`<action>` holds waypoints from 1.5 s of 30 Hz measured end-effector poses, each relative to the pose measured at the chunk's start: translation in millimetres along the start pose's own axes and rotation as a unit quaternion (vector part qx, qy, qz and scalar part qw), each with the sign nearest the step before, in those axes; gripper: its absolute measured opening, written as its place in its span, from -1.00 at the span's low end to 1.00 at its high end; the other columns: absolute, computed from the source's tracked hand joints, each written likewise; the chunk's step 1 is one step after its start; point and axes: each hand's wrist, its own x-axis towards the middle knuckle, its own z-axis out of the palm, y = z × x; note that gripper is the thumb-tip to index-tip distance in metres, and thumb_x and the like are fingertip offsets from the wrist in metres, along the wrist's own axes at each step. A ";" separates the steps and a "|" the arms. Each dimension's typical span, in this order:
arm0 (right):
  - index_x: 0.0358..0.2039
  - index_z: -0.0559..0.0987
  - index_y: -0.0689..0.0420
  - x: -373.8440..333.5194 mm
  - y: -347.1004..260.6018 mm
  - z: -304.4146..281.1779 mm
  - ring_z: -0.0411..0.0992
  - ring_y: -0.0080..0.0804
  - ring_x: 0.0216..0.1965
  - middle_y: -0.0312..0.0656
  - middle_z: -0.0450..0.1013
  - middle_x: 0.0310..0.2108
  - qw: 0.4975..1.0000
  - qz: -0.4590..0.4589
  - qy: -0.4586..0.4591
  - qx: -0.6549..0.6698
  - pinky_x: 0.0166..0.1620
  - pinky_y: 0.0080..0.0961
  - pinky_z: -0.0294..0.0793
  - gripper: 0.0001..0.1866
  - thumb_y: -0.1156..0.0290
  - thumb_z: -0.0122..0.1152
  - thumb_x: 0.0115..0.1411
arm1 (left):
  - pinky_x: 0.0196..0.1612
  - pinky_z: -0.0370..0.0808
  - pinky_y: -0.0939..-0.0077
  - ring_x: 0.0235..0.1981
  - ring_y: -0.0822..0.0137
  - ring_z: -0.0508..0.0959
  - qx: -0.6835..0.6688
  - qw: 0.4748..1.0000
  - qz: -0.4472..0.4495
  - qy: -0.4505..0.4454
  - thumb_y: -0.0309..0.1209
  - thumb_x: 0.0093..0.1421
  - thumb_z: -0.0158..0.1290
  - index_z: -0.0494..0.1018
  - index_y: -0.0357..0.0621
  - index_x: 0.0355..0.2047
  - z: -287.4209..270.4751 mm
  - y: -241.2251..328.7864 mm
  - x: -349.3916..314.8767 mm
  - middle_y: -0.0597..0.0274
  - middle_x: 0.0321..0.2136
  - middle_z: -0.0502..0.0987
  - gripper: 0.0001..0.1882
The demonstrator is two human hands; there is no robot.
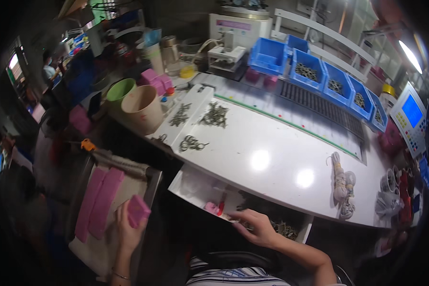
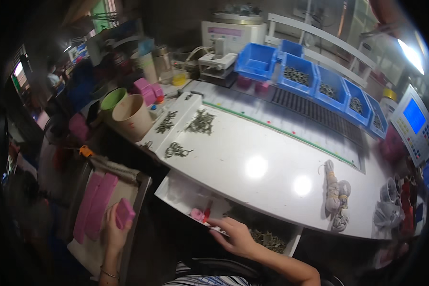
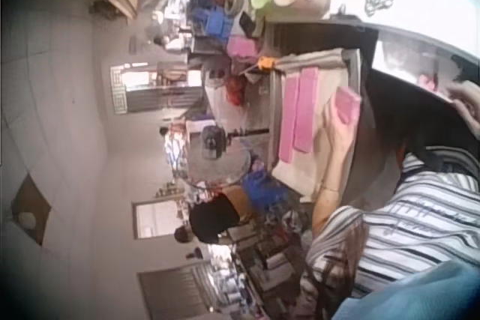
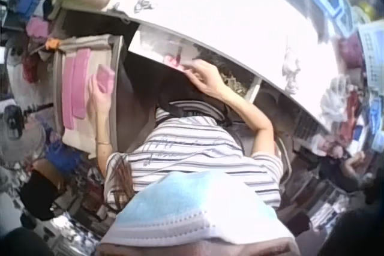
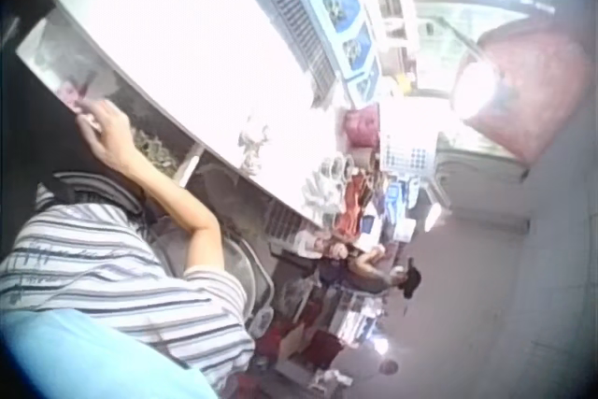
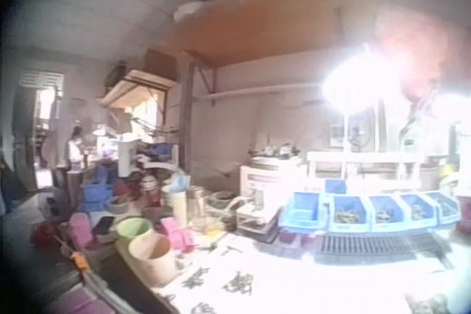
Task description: Using pink silicone molds to assemble and press small decorative components together and attaching metal rings.
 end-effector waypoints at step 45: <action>-0.36 0.50 0.19 56.8 16.7 -167.9 0.32 -0.49 -0.55 -0.18 0.39 -0.40 0.938 0.065 0.312 -0.133 -0.53 -0.61 0.28 -0.91 0.46 0.08 0.19 | -0.41 0.50 0.47 -0.54 0.37 0.48 -0.636 0.544 -0.103 -0.539 0.13 0.32 -0.61 -0.09 -0.33 0.27 185.0 310.4 127.8 0.05 -0.35 0.45 -0.21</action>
